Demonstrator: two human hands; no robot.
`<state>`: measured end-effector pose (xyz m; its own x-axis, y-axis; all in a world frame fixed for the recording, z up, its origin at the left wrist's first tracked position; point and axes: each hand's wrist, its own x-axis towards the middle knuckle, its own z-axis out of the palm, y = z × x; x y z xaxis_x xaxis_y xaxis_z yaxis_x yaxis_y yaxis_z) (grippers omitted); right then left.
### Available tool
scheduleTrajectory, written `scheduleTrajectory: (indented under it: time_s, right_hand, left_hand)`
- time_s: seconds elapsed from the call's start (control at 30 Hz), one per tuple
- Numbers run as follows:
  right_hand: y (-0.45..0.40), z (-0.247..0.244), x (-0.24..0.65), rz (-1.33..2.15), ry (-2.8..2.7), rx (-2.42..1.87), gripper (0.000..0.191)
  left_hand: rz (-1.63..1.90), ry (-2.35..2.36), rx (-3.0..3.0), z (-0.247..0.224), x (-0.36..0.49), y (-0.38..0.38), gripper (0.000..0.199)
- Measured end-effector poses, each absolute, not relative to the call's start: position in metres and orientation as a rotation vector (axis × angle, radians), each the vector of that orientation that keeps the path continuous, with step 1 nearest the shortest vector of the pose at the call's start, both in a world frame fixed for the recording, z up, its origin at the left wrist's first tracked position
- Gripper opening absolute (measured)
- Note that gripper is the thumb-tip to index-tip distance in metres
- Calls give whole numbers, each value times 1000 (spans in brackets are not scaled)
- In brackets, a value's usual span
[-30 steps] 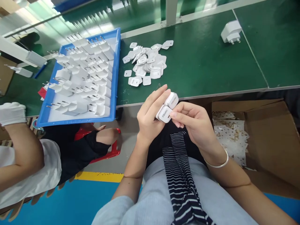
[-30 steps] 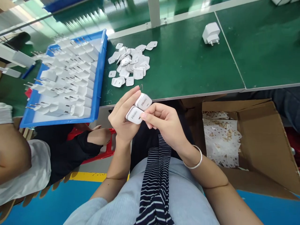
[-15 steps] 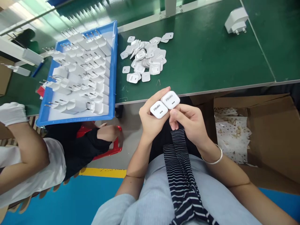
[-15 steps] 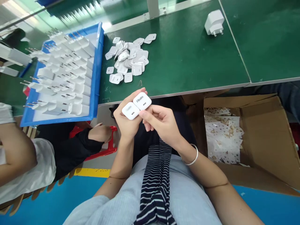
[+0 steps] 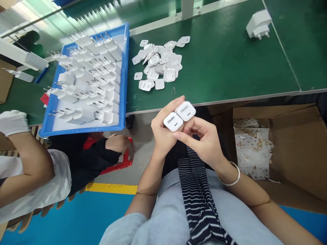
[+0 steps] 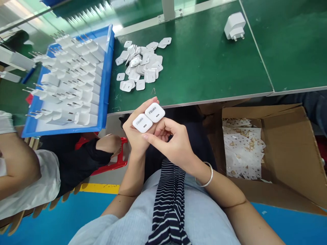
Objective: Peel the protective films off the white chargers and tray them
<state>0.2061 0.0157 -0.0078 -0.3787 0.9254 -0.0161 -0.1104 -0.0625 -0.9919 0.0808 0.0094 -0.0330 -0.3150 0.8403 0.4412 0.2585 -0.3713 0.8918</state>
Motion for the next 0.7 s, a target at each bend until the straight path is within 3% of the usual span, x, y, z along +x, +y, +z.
scheduleTrajectory:
  time_s: [0.2, 0.7]
  right_hand:
    - [13, 0, 202, 1532, -1293, -1023, 38]
    - [23, 6, 203, 1861, -1175, -992, 35]
  left_hand:
    - [1763, 1400, 1606, -29, 81, 7, 36]
    - [1750, 1487, 2091, -24, 77, 0, 40]
